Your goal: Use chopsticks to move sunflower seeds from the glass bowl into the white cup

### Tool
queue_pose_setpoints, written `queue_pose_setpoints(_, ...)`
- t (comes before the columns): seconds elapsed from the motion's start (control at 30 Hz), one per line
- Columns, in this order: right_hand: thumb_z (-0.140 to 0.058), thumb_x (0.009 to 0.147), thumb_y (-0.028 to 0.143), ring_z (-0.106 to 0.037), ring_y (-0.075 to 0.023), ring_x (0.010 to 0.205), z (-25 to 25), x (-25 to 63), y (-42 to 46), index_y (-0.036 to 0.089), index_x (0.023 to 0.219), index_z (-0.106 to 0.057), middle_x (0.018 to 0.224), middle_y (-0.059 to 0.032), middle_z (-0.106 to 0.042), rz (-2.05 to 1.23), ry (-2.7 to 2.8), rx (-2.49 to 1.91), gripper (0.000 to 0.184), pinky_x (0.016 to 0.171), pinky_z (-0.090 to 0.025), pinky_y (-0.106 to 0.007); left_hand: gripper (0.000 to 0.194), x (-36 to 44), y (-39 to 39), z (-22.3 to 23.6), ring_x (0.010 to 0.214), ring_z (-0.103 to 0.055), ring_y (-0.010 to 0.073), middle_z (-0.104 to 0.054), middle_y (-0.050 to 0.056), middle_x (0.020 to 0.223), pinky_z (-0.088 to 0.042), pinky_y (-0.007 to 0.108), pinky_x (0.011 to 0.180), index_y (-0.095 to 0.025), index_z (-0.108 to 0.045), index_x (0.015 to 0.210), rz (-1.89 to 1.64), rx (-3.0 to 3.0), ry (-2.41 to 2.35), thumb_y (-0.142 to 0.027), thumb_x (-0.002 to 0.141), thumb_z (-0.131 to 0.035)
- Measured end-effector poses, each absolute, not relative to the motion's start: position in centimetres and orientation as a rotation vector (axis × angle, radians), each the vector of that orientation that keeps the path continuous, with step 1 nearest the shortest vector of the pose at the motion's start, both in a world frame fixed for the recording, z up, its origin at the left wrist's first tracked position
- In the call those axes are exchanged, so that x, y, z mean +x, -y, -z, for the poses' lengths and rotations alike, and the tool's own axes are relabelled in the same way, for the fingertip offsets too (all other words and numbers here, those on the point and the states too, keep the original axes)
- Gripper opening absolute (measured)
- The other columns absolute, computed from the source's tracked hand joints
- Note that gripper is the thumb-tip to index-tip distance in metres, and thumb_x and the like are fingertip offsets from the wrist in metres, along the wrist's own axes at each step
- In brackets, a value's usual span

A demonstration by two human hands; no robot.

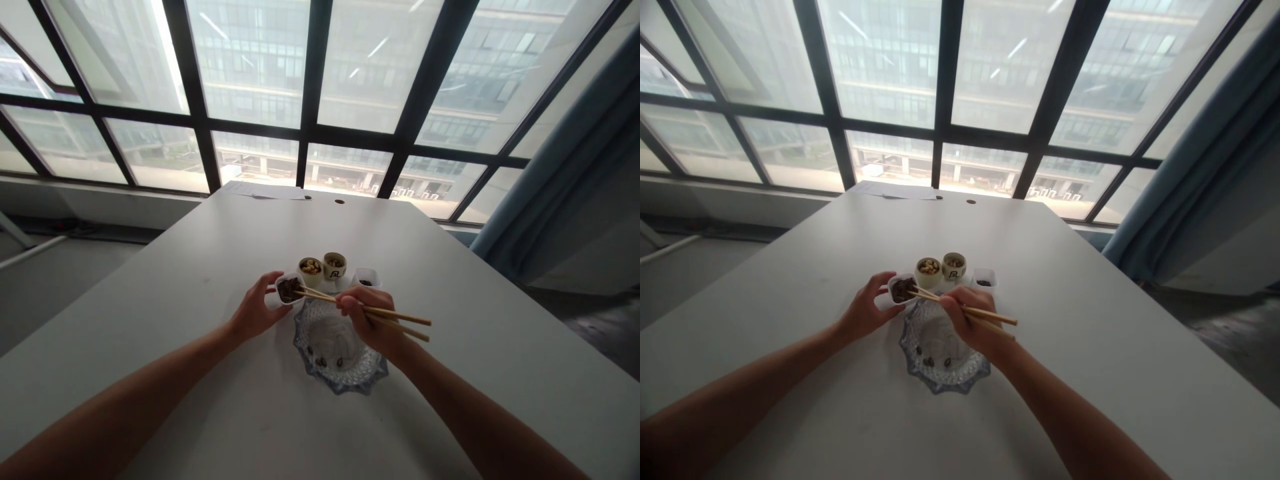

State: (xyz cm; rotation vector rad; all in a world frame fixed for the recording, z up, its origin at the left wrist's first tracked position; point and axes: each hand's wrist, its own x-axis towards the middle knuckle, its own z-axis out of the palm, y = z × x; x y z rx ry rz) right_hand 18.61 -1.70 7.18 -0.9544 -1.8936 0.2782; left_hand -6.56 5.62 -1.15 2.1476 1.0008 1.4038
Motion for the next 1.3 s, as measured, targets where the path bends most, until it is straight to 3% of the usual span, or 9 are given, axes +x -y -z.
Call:
queue_pose_setpoints(0.1, -0.05, 0.101, 0.043, -0.063, -0.0143, 0.056, -7.0, 19.3, 2.1, 0.018, 0.078, -0.067, 0.065, -0.0047, -0.068, -0.349, 1.766, -0.961, 0.038, 0.055, -0.051, -0.026, 0.059, -6.5, -5.6, 1.1, 0.108, -0.069, 0.0251, -0.065, 0.012, 0.125, -0.063, 0.045, 0.088, -0.022, -0.051, 0.128, -1.398, 2.149, -0.991, -0.032, 0.076, -0.077)
queue_pose_setpoints(0.27, -0.051, 0.096, 0.059, -0.056, -0.0131, 0.038, -8.9, 20.8, 3.9, 0.017, 0.066, -0.066, 0.049, -0.0038, -0.063, -0.581, 1.544, -1.028, 0.053, 0.038, -0.046, -0.023, 0.059, -6.5, -5.5, 0.9, 0.106, -0.069, 0.0238, -0.065, 0.011, 0.124, -0.063, 0.043, 0.089, -0.022, -0.051, 0.128, -1.385, 2.132, -1.008, -0.032, 0.076, -0.076)
queue_pose_setpoints(0.47, -0.053, 0.098, 0.044, -0.056, -0.0122, 0.038, -10.8, 22.3, 6.0, 0.015, 0.064, -0.065, 0.048, -0.0031, -0.061, -0.867, 1.988, -1.067, 0.046, 0.037, -0.044, -0.02, 0.058, -6.5, -5.6, 1.0, 0.106, -0.069, 0.0236, -0.066, 0.01, 0.124, -0.063, 0.042, 0.089, -0.022, -0.052, 0.127, -1.387, 2.117, -1.021, -0.033, 0.075, -0.077)
queue_pose_setpoints(0.9, -0.05, 0.1, 0.032, -0.05, -0.009, 0.04, -10.6, 21.9, 7.2, 0.017, 0.059, -0.057, 0.049, -0.0007, -0.056, -0.652, 2.138, -1.046, 0.044, 0.04, -0.036, -0.02, 0.058, -6.5, -5.6, 1.0, 0.105, -0.07, 0.0238, -0.066, 0.01, 0.123, -0.063, 0.041, 0.088, -0.022, -0.052, 0.126, -1.371, 2.133, -1.006, -0.033, 0.075, -0.077)
queue_pose_setpoints(1.3, -0.049, 0.101, 0.031, -0.052, -0.0093, 0.041, -10.1, 22.0, 7.0, 0.015, 0.061, -0.059, 0.049, -0.0012, -0.056, -0.63, 2.056, -1.041, 0.044, 0.041, -0.038, -0.019, 0.058, -6.6, -5.6, 1.1, 0.102, -0.07, 0.0229, -0.067, 0.01, 0.122, -0.063, 0.04, 0.087, -0.021, -0.053, 0.125, -1.33, 2.117, -1.02, -0.034, 0.074, -0.077)
